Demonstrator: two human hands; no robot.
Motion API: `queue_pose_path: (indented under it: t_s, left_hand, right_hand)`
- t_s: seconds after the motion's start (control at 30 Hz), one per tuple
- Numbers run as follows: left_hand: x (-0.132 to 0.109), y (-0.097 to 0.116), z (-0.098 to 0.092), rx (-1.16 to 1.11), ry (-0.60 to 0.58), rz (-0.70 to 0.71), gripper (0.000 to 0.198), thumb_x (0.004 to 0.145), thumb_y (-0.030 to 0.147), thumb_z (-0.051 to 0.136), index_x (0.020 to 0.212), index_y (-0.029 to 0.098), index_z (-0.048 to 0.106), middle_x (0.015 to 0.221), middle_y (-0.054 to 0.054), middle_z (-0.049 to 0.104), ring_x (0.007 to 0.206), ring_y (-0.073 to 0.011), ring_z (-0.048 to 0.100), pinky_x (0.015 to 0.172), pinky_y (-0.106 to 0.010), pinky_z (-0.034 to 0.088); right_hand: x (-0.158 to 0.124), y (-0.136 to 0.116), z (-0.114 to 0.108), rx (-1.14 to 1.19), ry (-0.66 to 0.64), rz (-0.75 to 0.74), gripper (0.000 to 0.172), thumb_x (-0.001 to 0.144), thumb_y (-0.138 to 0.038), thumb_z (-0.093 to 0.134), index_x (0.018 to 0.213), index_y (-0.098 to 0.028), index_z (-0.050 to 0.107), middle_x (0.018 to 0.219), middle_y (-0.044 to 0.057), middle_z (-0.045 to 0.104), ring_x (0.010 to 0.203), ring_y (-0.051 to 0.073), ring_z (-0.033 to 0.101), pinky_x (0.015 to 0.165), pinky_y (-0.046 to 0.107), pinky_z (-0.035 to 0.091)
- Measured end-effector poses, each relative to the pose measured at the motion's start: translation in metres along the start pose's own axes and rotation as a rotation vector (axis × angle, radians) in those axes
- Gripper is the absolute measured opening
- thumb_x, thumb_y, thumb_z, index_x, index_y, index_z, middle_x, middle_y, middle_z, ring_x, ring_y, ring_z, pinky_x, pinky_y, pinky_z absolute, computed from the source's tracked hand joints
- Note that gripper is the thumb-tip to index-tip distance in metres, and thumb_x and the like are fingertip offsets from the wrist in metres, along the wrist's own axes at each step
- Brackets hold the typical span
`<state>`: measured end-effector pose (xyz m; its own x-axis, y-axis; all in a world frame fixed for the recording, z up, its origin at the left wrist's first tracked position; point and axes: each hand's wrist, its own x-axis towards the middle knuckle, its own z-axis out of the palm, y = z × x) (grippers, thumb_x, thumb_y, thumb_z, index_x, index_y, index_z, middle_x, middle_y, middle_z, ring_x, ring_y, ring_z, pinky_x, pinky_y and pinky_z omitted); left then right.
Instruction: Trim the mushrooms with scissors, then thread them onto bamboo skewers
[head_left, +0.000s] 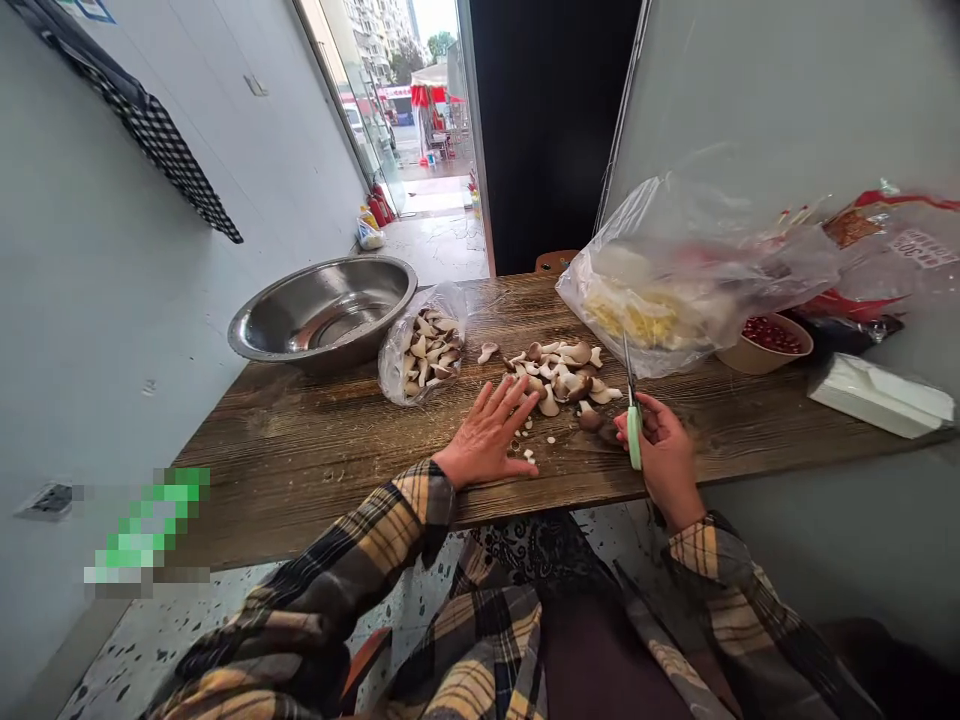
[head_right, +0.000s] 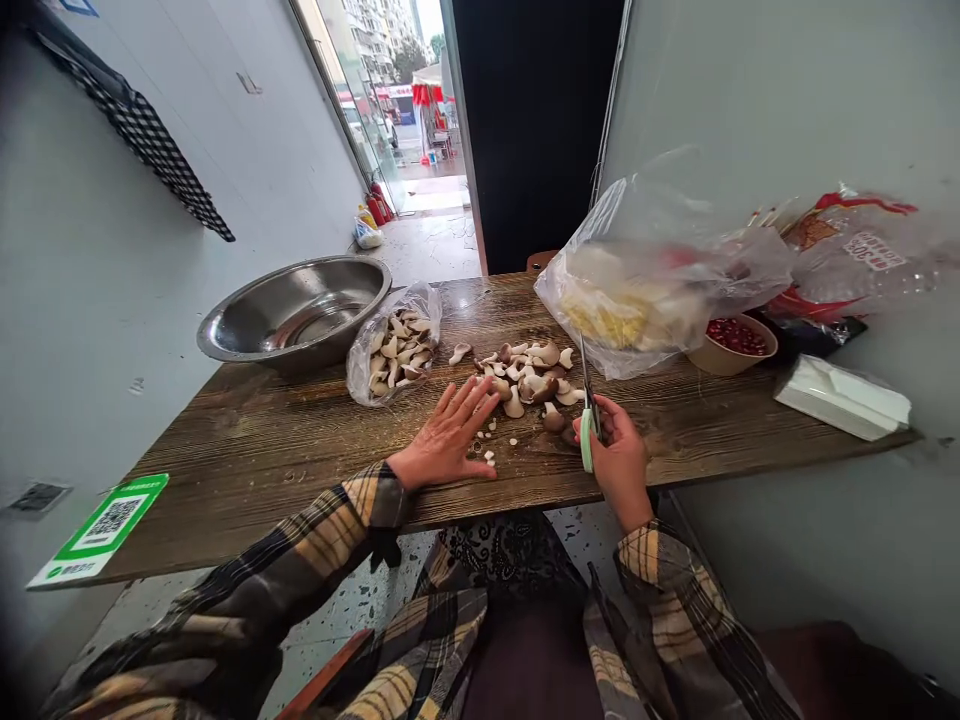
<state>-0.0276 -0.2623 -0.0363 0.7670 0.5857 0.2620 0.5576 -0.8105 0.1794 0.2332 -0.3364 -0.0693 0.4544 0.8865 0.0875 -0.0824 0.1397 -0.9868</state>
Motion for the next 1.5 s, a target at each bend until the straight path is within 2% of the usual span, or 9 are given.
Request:
queue_pose_path:
  t_s: [0.17, 0.37, 0.57, 0.8, 0.97, 1.07, 1.2, 1.3, 1.5]
  left_hand:
    - [0.036, -0.015, -0.009, 0.029, 0.272, -0.217, 0.090, 0.072, 0.055, 0.068, 0.145, 0.016, 0.033, 0.154, -0.020, 0.026, 0.144, -0.0347, 0.019, 0.116, -0.050, 0.011]
    - [0.040, -0.023, -0.013, -0.102, 0.513, -0.423, 0.025, 0.087, 0.030, 0.053, 0.106, 0.019, 0.064, 0.112, -0.010, 0.062, 0.110, -0.0241, 0.054, 0.098, -0.040, 0.039]
    - [0.028, -0.029, -0.007, -0.072, 0.434, -0.550, 0.018, 0.086, 0.030, 0.053, 0.080, 0.018, 0.064, 0.084, -0.007, 0.060, 0.089, -0.0230, 0.054, 0.084, -0.038, 0.041]
    - [0.025, -0.009, -0.004, 0.063, 0.235, -0.368, 0.034, 0.071, 0.047, 0.072, 0.092, 0.021, 0.063, 0.096, -0.008, 0.059, 0.096, -0.0266, 0.052, 0.082, -0.039, 0.041]
    - [0.025, -0.013, -0.003, 0.077, 0.204, -0.387, 0.013, 0.081, 0.025, 0.059, 0.092, 0.022, 0.064, 0.095, -0.009, 0.061, 0.097, -0.0269, 0.053, 0.083, -0.040, 0.040]
    - [0.022, -0.022, -0.007, -0.175, 0.359, -0.523, 0.012, 0.082, 0.022, 0.053, 0.085, 0.020, 0.064, 0.087, -0.006, 0.062, 0.087, -0.0221, 0.055, 0.080, -0.037, 0.041]
    - [0.018, -0.028, -0.016, -0.939, 0.556, -0.709, 0.015, 0.076, 0.032, 0.059, 0.080, 0.017, 0.060, 0.071, 0.000, 0.057, 0.064, -0.0129, 0.051, 0.060, -0.026, 0.040]
    - [0.017, -0.026, -0.020, -1.409, 0.639, -0.727, 0.022, 0.067, 0.033, 0.068, 0.079, 0.018, 0.057, 0.070, 0.003, 0.056, 0.059, -0.0095, 0.050, 0.056, -0.023, 0.039]
    - [0.016, -0.025, -0.023, -1.797, 0.666, -0.664, 0.029, 0.060, 0.019, 0.077, 0.083, 0.018, 0.058, 0.072, 0.002, 0.062, 0.063, -0.0094, 0.056, 0.062, -0.024, 0.047]
  right_hand:
    - [0.000, -0.002, 0.001, 0.009, 0.001, 0.005, 0.056, 0.066, -0.041, 0.079, 0.114, -0.022, 0.058, 0.085, 0.001, 0.069, 0.074, 0.017, 0.066, 0.070, 0.034, 0.055]
    - [0.002, -0.004, 0.005, 0.003, -0.002, -0.017, 0.058, 0.062, -0.043, 0.080, 0.111, -0.022, 0.058, 0.085, 0.002, 0.070, 0.074, 0.018, 0.065, 0.068, 0.034, 0.056]
    - [0.002, -0.003, 0.003, 0.019, 0.004, 0.013, 0.057, 0.066, -0.043, 0.079, 0.113, -0.022, 0.058, 0.085, 0.003, 0.071, 0.071, 0.017, 0.064, 0.066, 0.033, 0.055]
    - [0.001, -0.002, 0.002, 0.006, 0.009, 0.015, 0.056, 0.065, -0.044, 0.080, 0.113, -0.022, 0.059, 0.087, 0.004, 0.071, 0.072, 0.018, 0.065, 0.067, 0.034, 0.055]
    - [0.002, 0.002, 0.001, 0.006, 0.006, 0.007, 0.056, 0.065, -0.040, 0.081, 0.114, -0.023, 0.059, 0.088, 0.005, 0.072, 0.075, 0.019, 0.067, 0.067, 0.035, 0.057]
    - [0.002, 0.006, -0.001, 0.018, 0.013, 0.006, 0.056, 0.065, -0.039, 0.081, 0.113, -0.023, 0.059, 0.089, 0.005, 0.072, 0.078, 0.020, 0.068, 0.066, 0.034, 0.057]
    - [0.000, 0.009, -0.002, 0.004, 0.033, 0.013, 0.056, 0.064, -0.037, 0.082, 0.113, -0.024, 0.060, 0.086, 0.003, 0.072, 0.079, 0.020, 0.068, 0.067, 0.032, 0.057]
    - [-0.001, 0.003, 0.004, -0.006, 0.024, 0.022, 0.058, 0.061, -0.036, 0.084, 0.112, -0.024, 0.060, 0.086, 0.003, 0.071, 0.079, 0.019, 0.068, 0.065, 0.030, 0.057]
    - [0.005, -0.037, 0.063, 0.040, -0.139, -0.025, 0.065, 0.059, -0.034, 0.084, 0.119, -0.023, 0.059, 0.083, 0.000, 0.068, 0.070, 0.015, 0.064, 0.060, 0.026, 0.054]
